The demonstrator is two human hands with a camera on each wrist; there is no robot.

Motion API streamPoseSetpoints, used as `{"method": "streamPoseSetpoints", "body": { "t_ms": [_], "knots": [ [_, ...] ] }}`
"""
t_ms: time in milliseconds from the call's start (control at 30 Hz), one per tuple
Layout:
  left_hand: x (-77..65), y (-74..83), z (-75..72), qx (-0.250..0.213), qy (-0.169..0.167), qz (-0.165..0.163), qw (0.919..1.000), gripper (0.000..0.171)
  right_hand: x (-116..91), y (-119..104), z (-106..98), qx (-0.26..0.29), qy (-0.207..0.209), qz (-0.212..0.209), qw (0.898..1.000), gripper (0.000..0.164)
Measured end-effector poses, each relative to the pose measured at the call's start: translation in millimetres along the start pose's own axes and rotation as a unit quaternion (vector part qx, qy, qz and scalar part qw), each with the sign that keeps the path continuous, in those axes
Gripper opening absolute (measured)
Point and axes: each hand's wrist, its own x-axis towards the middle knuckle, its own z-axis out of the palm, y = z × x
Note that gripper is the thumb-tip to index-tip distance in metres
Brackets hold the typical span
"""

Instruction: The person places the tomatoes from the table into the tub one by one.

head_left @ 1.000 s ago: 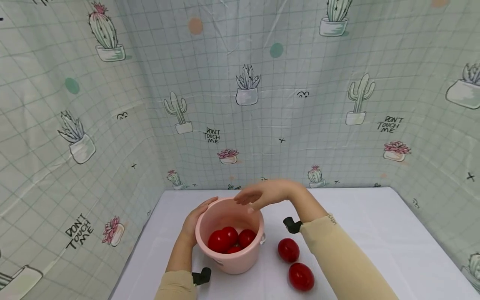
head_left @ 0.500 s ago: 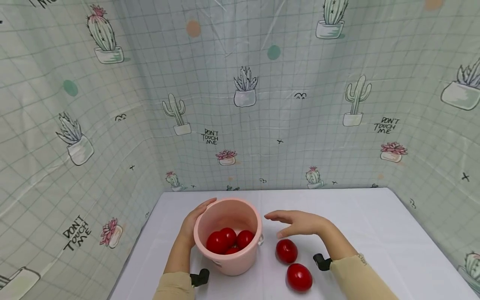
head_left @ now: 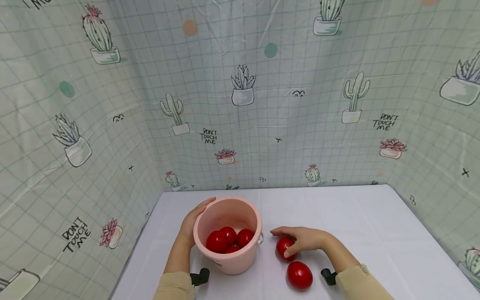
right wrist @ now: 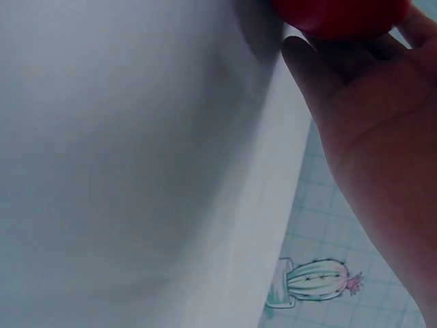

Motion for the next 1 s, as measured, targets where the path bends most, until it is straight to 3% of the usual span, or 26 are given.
{"method": "streamPoseSetpoints", "body": {
  "t_ms": [233, 600, 1000],
  "knots": [
    [0.0, 0.1, 0.7, -0.003, -0.001, 0.004, 1.0000, 0.049, -0.8, 3.3, 3.8, -0.004, 0.003, 0.005, 1.000, 0.068],
    [0.4, -1.1, 0.4, 0.011, -0.001, 0.005, 0.9999, 0.048, -2.6, 6.6, 6.4, -0.032, 0.021, -0.009, 0.999, 0.047],
    [1.7, -1.3, -0.8, 0.005, 0.005, 0.000, 1.0000, 0.046, -2.8, 3.5, 1.3, -0.054, 0.032, -0.013, 0.998, 0.044]
  ]
}}
